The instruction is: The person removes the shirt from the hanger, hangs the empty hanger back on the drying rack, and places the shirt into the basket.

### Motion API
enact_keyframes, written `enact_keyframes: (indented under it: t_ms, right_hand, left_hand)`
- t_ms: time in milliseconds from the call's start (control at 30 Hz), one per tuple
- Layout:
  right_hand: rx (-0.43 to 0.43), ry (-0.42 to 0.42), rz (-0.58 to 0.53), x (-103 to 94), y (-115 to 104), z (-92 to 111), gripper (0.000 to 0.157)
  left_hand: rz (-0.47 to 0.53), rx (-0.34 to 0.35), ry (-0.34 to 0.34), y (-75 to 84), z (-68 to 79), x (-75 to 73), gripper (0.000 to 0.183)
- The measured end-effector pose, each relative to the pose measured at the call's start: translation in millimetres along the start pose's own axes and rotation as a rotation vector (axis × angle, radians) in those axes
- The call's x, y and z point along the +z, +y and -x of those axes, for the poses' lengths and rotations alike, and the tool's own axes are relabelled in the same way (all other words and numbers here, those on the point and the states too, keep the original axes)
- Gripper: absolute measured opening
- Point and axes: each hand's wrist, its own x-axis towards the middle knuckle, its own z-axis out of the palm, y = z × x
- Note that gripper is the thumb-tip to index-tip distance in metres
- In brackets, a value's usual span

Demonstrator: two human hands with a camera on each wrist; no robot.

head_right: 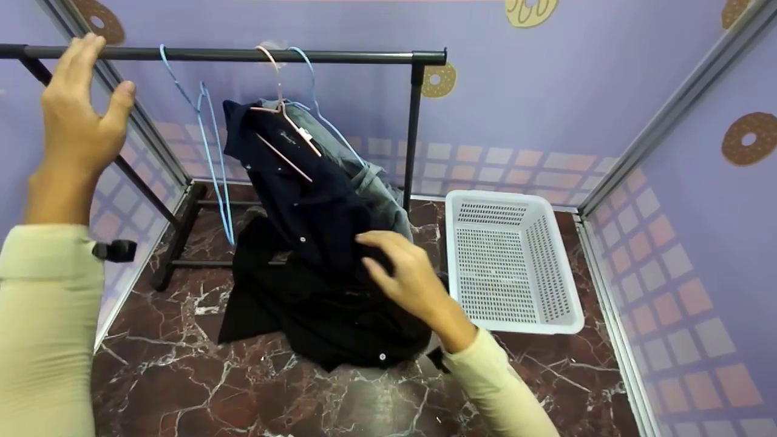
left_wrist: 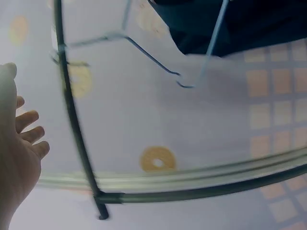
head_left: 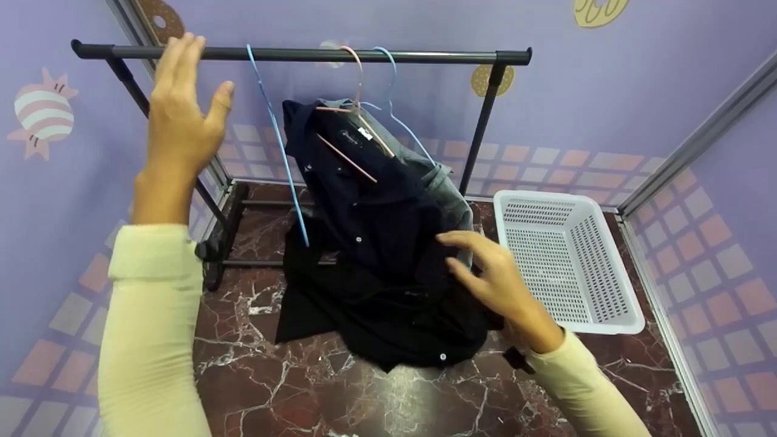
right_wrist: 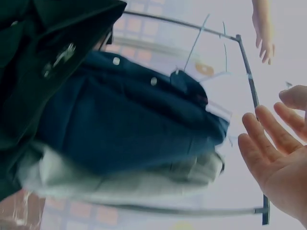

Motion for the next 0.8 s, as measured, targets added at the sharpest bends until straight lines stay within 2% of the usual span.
enact_keyframes:
  t_ms: [100,200,300,433,633,800]
  right_hand:
    - [0.030,0.045,0.010,-11.2,4,11,0.036]
    - [0.021,0.098,0.027,-18.5,8,21,0.037]
    - [0.020,0.150,0.045,-23.1,13,30,0.036]
    - [0.087,0.183,0.067,-26.2,24,43,0.037]
    - [0.218,0.174,0.152,-23.9,45,66,0.043]
    - [0.421,0.095,0.176,-8.4,59,88,0.061]
  left_hand:
    - [0.006,0.090,-0.009,16.6,14.8,-0.9,0.064]
    - [0.012,0.199,-0.009,30.0,30.4,2.1,0.065]
    - [0.011,0.314,-0.006,40.8,46.6,9.1,0.066]
    - [0.018,0.414,-0.018,52.8,67.4,21.3,0.066]
    - [0.007,0.467,-0.084,62.0,96.3,43.6,0.069]
    - [0.034,0.448,-0.160,59.1,121.2,70.6,0.069]
